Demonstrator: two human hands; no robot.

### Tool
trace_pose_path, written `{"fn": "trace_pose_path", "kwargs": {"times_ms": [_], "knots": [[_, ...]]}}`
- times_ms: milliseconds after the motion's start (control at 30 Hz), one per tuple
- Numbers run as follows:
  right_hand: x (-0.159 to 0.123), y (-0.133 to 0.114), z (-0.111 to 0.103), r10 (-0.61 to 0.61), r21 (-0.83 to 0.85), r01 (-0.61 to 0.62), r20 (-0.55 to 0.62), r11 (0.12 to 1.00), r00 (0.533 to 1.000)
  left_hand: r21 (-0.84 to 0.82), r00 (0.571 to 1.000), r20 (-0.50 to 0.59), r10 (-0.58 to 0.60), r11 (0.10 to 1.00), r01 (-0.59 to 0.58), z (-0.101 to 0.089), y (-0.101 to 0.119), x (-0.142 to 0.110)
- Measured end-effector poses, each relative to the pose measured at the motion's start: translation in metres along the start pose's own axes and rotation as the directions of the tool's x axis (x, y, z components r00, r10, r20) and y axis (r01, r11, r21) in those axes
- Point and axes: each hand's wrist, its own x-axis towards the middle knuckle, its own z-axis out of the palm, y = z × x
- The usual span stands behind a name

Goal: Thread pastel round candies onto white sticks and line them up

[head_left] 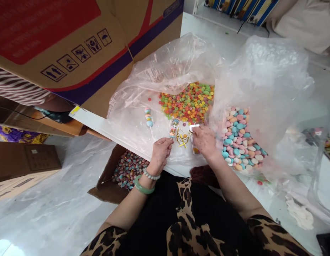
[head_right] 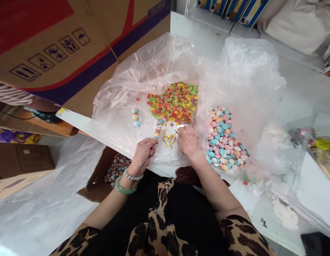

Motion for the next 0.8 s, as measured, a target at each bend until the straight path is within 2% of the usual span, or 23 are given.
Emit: {"fn": "trace_pose_path", "kwargs": {"times_ms": [100,200,267,367,433,567,667,800], "knots": [[-0.001,-0.001,0.001,0.047,0.224,-0.046,0.004,0.973,0.999,0.003,1.0,0.01,0.001,1.0,-0.001,0.002,0.0,-0.001],[-0.001,0.0,0.004,0.071,0.524,-0.103,0.081,0.845,0.994,-0.002,1.0,0.026,-0.004,1.0,0.004,0.003,0.0,-0.002],[-0.001,0.001,0.004,0.094,0.591,-0.127,0.087,0.797,0.992,-0.006,0.999,0.038,-0.01,1.0,0.01,0.002,0.0,-0.002],[-0.005,-0.006,-0.001,0.101,0.541,-0.113,0.052,0.834,0.994,0.0,0.999,0.039,-0.007,1.0,0.007,0.003,0.001,-0.003],[-0.01,-0.019,-0.006,0.081,0.46,-0.068,-0.008,0.885,0.997,0.019,1.0,0.025,0.013,1.0,-0.013,0.006,0.0,-0.004],[-0.023,-0.054,-0.007,-0.079,0.083,0.098,-0.212,0.992,0.974,0.023,0.996,0.057,0.068,0.997,-0.069,0.017,-0.006,-0.007],[-0.025,-0.067,-0.002,-0.218,-0.083,0.204,-0.251,0.976,0.943,-0.013,0.988,0.135,0.071,0.997,-0.07,0.019,-0.009,-0.009],[-0.024,-0.061,-0.001,-0.306,-0.119,0.285,-0.251,0.951,0.918,-0.017,0.968,0.235,0.083,0.997,-0.081,0.008,-0.009,-0.008]]}}
